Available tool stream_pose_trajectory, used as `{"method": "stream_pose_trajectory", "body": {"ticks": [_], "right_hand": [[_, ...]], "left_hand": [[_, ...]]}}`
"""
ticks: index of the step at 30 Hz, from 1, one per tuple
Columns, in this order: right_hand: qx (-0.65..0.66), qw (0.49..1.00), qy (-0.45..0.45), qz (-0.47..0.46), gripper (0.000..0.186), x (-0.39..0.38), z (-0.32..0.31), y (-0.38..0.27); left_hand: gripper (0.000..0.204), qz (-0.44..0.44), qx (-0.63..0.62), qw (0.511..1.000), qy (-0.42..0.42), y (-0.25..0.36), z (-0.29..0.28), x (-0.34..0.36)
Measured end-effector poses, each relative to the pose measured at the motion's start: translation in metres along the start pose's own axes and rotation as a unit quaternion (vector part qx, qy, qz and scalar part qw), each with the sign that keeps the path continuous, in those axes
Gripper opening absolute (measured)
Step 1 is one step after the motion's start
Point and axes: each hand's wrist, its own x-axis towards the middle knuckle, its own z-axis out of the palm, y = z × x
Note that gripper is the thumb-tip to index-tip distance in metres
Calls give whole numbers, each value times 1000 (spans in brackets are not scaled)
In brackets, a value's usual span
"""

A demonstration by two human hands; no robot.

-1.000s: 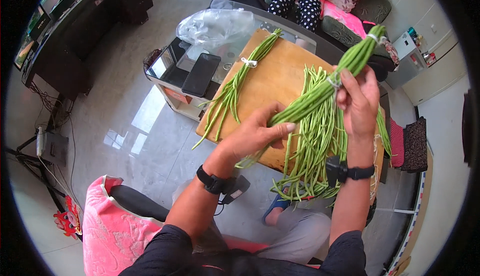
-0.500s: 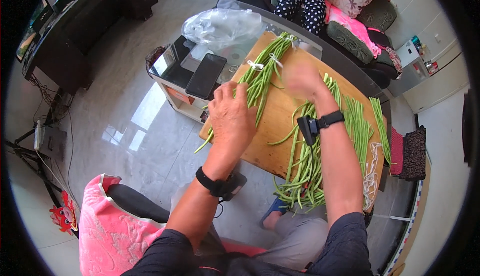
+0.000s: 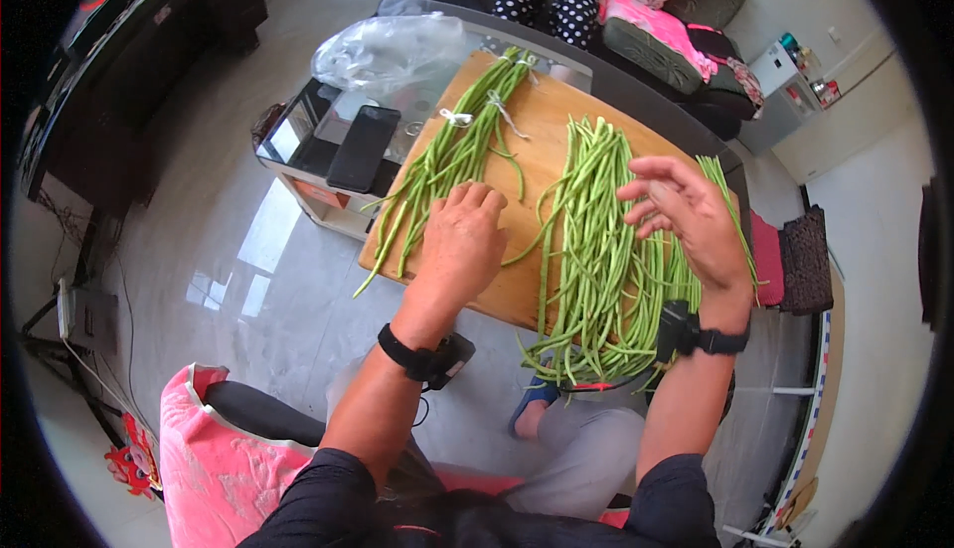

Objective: The person bundles long beans by hand, gathering them into small groups and tying each group with white string.

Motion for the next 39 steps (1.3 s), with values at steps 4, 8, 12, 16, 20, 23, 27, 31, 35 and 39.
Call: {"method": "stream_pose_trajectory", "body": {"ticks": [4,8,12,16,20,23,27,31,35,39], "right_hand": [[17,995,88,-48,34,-54,-10,-1],[32,989,132,-65,33,-80,-14,9],[13,980,184,-76,28,-87,-14,21],[15,971,234,-46,23,-87,-21,30],[-76,952,298,-7,19,-66,-30,76],[-88,951,295,29,17,-55,-29,104],[-122,958,259,12,17,-35,-10,123],[-217,936,277,-9,20,-18,6,133],[-314,894,318,-25,31,-11,17,134],[-383,868,315,5,40,-11,23,143]], "left_hand": [[28,14,-22,999,-31,12,7,5],[25,10,-57,996,-69,22,10,5],[25,2,-68,994,-89,30,15,6],[35,-8,-81,990,-112,42,28,7],[44,14,-47,992,-120,52,46,2],[44,50,-30,993,-99,58,57,2],[40,-16,-116,982,-151,67,52,4],[37,-50,-187,962,-190,71,54,8],[38,-55,-241,951,-187,61,59,7],[39,-32,-208,956,-205,67,57,7]]}}
